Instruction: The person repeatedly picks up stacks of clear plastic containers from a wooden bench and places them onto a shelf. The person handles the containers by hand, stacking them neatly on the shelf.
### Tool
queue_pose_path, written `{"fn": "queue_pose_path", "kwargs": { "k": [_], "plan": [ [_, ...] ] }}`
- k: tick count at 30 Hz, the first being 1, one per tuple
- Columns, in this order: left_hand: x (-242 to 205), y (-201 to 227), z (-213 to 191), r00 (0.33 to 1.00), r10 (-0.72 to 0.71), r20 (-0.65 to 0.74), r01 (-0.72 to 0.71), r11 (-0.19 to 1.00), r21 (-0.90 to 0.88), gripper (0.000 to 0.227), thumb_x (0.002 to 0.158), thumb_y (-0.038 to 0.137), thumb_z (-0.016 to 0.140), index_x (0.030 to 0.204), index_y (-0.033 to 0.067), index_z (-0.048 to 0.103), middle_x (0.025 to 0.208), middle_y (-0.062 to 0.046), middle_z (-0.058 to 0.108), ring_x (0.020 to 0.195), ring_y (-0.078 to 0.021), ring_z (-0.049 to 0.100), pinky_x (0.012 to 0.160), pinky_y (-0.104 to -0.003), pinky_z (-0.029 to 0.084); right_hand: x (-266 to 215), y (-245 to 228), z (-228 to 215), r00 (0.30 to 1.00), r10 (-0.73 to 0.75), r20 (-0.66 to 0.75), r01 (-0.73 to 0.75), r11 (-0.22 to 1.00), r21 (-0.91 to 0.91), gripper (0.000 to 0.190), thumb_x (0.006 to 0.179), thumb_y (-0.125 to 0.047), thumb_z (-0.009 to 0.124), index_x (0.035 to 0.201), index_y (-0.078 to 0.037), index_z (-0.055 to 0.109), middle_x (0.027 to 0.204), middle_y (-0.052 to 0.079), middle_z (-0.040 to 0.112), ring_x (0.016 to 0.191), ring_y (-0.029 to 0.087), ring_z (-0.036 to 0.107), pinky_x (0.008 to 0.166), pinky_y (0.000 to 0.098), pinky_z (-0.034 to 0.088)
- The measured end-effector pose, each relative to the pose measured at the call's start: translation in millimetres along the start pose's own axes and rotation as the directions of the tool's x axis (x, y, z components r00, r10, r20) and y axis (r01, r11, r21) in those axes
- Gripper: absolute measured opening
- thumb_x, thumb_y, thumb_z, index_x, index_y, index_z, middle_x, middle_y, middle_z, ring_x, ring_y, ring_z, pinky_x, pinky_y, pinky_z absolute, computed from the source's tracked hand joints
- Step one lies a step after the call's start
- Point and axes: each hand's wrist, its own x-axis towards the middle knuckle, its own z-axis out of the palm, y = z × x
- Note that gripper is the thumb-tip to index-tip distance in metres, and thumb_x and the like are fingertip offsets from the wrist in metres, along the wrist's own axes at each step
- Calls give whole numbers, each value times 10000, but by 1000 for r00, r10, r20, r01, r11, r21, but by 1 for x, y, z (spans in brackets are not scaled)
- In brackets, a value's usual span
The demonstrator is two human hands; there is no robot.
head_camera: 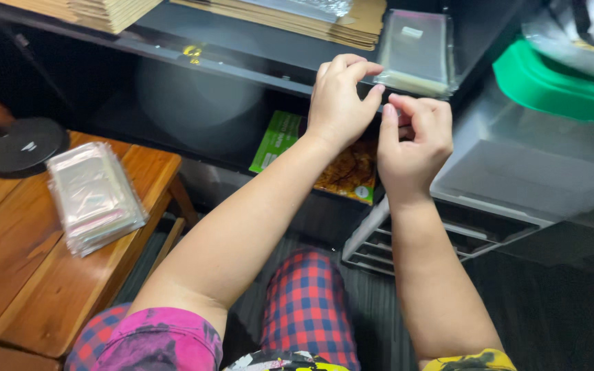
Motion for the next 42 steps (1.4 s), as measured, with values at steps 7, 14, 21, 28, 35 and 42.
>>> {"fn": "queue_pose_path", "kwargs": {
  "k": [7, 14, 21, 28, 35, 42],
  "plan": [
    [-67, -31, -61, 994, 89, -58, -92, 995, -44, 119, 872, 208, 722, 984, 185, 753, 1082, -21, 716, 1015, -245, 657, 941, -370, 506, -47, -66, 30, 991, -131, 18, 126, 976, 179, 55, 966, 18, 725, 1020, 25, 721, 944, 187, 599, 843, 308, 621, 768, 390, 522],
    [-156, -117, -109, 851, -525, 17, 517, 831, -205, 149, 867, 219, 743, 994, 173, 806, 1007, 37, 803, 938, -76, 719, 879, -242, 546, -138, -163, 57, 907, -408, 107, 225, 682, 695, 271, 1043, -274, 551, 957, -65, 700, 942, 83, 675, 802, 297, 646, 784, 436, 518],
    [-251, -160, -101, 303, -847, 437, 918, 138, -371, 164, 852, 116, 710, 1013, 86, 724, 696, 0, 640, 590, -39, 573, 448, -162, 362, -250, -191, 76, 605, -734, 308, 290, 563, 774, 518, 1082, -503, 410, 1411, -180, 647, 1369, 100, 721, 1300, 302, 703, 1198, 436, 352],
    [-307, -176, -120, 273, -742, 612, 859, 475, 193, 257, 912, 269, 739, 1136, 142, 743, 917, 10, 761, 803, -64, 683, 748, -249, 538, -254, -194, 95, 586, -695, 417, 250, 645, 723, 625, 1063, -582, 334, 1367, -138, 653, 1158, 80, 727, 1079, 305, 709, 1096, 523, 401],
    [-358, -240, -113, 367, -820, 439, 780, 529, 334, 264, 792, 360, 799, 1014, 218, 771, 946, 48, 774, 952, -113, 719, 908, -274, 558, -272, -133, 153, 427, -166, 889, -235, 929, 286, 405, 998, -542, 494, 807, -247, 695, 761, 4, 664, 822, 276, 695, 786, 443, 558],
    [-367, -241, -145, 529, -740, 416, 711, 654, 259, 333, 804, 525, 788, 977, 241, 788, 892, 26, 781, 952, -180, 748, 809, -346, 591, -281, -70, 177, 100, 407, 908, -303, 882, -362, 574, 979, -756, 424, 937, -338, 816, 823, -20, 781, 1026, 258, 742, 888, 440, 582]
  ]
}}
